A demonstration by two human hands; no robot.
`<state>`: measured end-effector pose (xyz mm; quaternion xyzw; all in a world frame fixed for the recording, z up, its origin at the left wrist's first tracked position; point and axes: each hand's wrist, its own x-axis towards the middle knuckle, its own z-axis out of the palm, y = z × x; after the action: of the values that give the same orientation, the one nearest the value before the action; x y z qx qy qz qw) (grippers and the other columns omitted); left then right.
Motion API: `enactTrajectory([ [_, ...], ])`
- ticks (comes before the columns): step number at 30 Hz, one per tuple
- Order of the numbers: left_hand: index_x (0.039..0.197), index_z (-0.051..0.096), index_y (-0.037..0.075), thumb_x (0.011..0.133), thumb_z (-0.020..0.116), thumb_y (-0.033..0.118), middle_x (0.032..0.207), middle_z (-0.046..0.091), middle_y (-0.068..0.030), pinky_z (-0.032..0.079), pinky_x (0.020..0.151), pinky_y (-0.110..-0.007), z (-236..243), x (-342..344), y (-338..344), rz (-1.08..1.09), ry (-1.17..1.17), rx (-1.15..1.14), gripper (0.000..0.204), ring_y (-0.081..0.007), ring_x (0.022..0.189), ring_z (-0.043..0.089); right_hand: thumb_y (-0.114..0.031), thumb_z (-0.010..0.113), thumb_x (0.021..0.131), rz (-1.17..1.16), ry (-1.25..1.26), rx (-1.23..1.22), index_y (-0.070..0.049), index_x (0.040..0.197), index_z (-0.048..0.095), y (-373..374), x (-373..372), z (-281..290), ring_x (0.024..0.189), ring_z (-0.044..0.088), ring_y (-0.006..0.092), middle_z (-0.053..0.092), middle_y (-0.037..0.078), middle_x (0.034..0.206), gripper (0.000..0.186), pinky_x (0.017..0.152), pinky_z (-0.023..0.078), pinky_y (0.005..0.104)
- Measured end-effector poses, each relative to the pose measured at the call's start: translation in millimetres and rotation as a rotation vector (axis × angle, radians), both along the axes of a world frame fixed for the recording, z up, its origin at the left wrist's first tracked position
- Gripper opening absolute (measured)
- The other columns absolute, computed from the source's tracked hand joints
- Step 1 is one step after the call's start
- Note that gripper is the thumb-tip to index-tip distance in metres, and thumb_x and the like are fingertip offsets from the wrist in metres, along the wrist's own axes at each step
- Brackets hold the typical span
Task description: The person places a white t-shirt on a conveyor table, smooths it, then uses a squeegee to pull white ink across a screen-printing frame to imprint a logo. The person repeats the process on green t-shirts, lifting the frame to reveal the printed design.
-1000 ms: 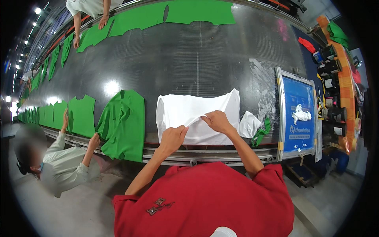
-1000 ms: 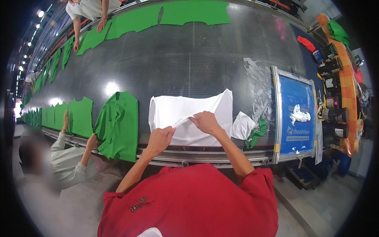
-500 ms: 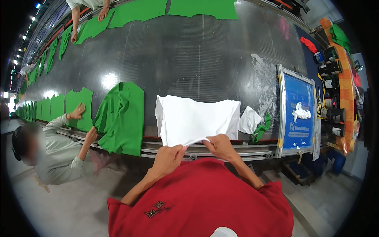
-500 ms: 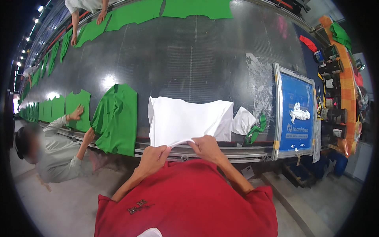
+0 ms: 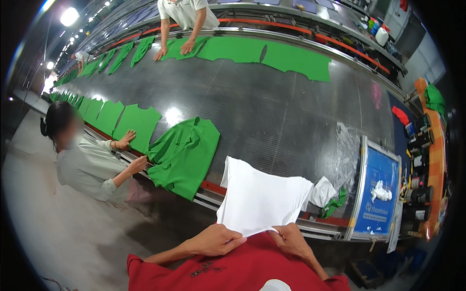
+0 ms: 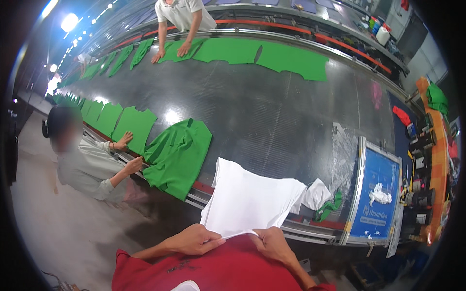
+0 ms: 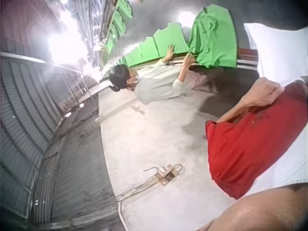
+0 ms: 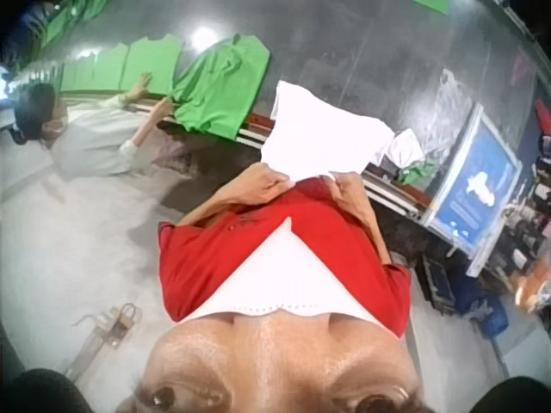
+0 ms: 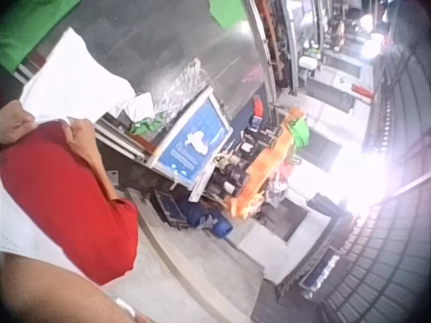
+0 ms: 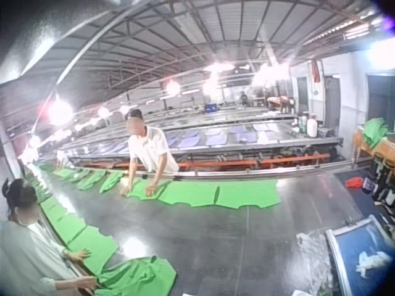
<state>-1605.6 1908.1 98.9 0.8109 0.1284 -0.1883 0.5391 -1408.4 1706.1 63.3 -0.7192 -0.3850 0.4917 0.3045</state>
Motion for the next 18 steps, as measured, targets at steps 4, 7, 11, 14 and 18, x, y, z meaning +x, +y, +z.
enactTrajectory([
  [4,0.084,0.067,0.006,0.105,0.056,0.034,0.061,0.056,-0.0184,0.046,0.06,-0.046,13.6,-15.0,0.1,0.015,-0.053,0.009,0.037,-0.039,0.058,0.058,-0.024,0.063,0.101,0.012,0.02,-0.006,0.0,0.088,0.067,-3.8,-13.3,13.3,0.052,0.037,0.0276,0.046,0.019,0.059,0.027,0.053,0.039,0.0404],
  [7,0.087,0.068,0.006,0.105,0.058,0.031,0.063,0.052,-0.0202,0.043,0.057,-0.044,17.0,-24.0,8.1,-0.013,-0.05,-0.03,0.033,-0.0387,0.057,0.053,-0.023,0.064,0.1,0.051,-0.001,-0.013,0.0,0.088,0.069,-5.0,-22.4,20.3,0.051,0.038,0.027,0.046,0.019,0.058,0.025,0.053,0.039,0.04],
  [11,0.086,0.067,0.005,0.104,0.059,0.029,0.066,0.055,-0.0193,0.046,0.058,-0.04,15.7,-39.2,4.6,-0.016,-0.133,-0.023,0.031,-0.0337,0.057,0.052,-0.019,0.066,0.099,-0.06,0.003,0.133,-0.001,0.088,0.071,-12.8,-33.1,22.1,0.051,0.04,0.0168,0.046,0.017,0.057,0.021,0.051,0.04,0.037],
  [14,0.08,0.064,0.006,0.103,0.058,0.03,0.07,0.061,-0.0191,0.049,0.063,-0.045,30.7,-24.8,20.2,0.092,-0.18,0.018,0.034,-0.037,0.064,0.061,-0.015,0.063,0.101,-0.162,0.005,0.128,0.003,0.083,0.067,5.6,-29.0,36.1,0.055,0.039,0.0067,0.043,0.01,0.056,0.025,0.048,0.035,0.0325],
  [18,0.079,0.061,0.003,0.103,0.058,0.025,0.06,0.05,-0.0191,0.041,0.056,-0.044,41.1,-28.1,15.7,0.045,-0.143,0.031,0.033,-0.0369,0.055,0.049,-0.01,0.061,0.1,-0.05,-0.099,0.11,0.004,0.08,0.064,-3.5,-35.7,45.2,0.054,0.036,0.0085,0.041,0.009,0.056,0.025,0.049,0.034,0.0304],
])
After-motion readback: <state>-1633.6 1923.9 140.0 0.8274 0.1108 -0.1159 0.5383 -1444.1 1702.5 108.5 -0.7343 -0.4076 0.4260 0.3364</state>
